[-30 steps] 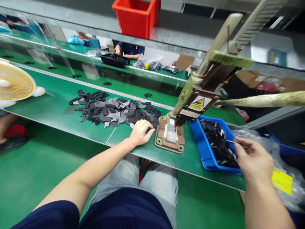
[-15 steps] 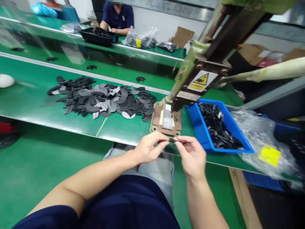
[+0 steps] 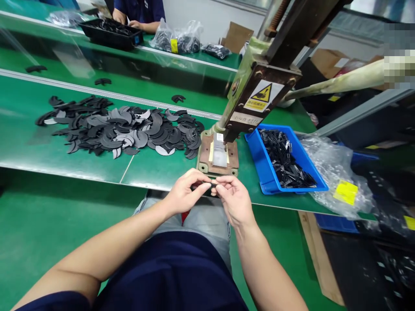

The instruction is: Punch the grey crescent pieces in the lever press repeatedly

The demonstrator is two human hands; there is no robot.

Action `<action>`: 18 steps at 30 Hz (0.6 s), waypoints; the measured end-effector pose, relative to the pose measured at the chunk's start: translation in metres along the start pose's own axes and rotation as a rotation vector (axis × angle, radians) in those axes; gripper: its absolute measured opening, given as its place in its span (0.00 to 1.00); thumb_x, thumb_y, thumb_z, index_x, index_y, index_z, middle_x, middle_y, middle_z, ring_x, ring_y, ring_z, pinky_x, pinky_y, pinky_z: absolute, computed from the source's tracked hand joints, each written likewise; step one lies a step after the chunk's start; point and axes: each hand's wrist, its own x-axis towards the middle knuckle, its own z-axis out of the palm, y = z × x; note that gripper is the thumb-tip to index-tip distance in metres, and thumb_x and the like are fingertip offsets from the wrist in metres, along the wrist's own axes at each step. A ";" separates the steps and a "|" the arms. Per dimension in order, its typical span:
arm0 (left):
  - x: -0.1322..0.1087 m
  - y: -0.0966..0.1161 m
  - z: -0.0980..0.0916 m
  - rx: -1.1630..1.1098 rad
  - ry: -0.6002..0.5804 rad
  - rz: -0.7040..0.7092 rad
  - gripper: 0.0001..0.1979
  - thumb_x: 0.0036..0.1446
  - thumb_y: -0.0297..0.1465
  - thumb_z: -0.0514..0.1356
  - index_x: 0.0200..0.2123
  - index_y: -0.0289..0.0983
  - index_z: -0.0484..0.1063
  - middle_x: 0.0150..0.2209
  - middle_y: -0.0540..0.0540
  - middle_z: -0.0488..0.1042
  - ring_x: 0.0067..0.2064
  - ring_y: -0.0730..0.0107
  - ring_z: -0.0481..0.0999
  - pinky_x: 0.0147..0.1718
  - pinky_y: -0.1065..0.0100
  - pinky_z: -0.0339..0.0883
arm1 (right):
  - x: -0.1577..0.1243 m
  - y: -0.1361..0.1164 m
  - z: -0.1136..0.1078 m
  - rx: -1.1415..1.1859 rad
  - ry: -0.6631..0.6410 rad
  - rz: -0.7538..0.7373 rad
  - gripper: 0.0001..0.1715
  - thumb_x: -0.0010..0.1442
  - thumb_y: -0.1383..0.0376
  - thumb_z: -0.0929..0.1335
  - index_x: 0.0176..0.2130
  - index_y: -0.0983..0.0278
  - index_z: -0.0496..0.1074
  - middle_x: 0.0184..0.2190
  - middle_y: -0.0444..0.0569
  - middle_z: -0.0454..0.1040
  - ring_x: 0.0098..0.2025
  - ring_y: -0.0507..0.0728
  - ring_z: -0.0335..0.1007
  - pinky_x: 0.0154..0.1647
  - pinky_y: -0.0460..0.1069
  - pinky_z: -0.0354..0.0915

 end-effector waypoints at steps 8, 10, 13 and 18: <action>0.000 0.017 0.000 -0.467 -0.027 -0.394 0.20 0.64 0.49 0.66 0.39 0.38 0.69 0.22 0.53 0.73 0.22 0.75 0.72 0.26 0.71 0.69 | -0.015 -0.002 0.002 -0.411 -0.017 -0.242 0.11 0.67 0.57 0.72 0.49 0.54 0.80 0.48 0.48 0.83 0.51 0.58 0.80 0.57 0.56 0.77; -0.002 0.020 -0.002 -0.484 -0.026 -0.407 0.21 0.64 0.50 0.66 0.39 0.37 0.70 0.24 0.52 0.74 0.24 0.74 0.74 0.27 0.71 0.70 | -0.016 0.000 0.002 -0.415 -0.005 -0.247 0.11 0.68 0.57 0.71 0.49 0.54 0.79 0.48 0.48 0.83 0.49 0.58 0.81 0.56 0.56 0.77; -0.004 0.023 -0.003 -0.529 -0.017 -0.432 0.21 0.62 0.50 0.67 0.40 0.37 0.72 0.28 0.51 0.75 0.27 0.73 0.76 0.27 0.70 0.72 | -0.016 0.002 0.001 -0.411 0.009 -0.247 0.12 0.68 0.57 0.71 0.50 0.54 0.80 0.48 0.48 0.83 0.50 0.58 0.81 0.56 0.56 0.78; -0.007 0.025 -0.003 -0.538 -0.027 -0.431 0.20 0.63 0.49 0.67 0.40 0.37 0.73 0.29 0.50 0.75 0.28 0.73 0.76 0.27 0.70 0.72 | -0.018 0.003 0.000 -0.408 0.009 -0.247 0.11 0.67 0.57 0.72 0.49 0.54 0.80 0.48 0.48 0.83 0.50 0.58 0.82 0.56 0.56 0.78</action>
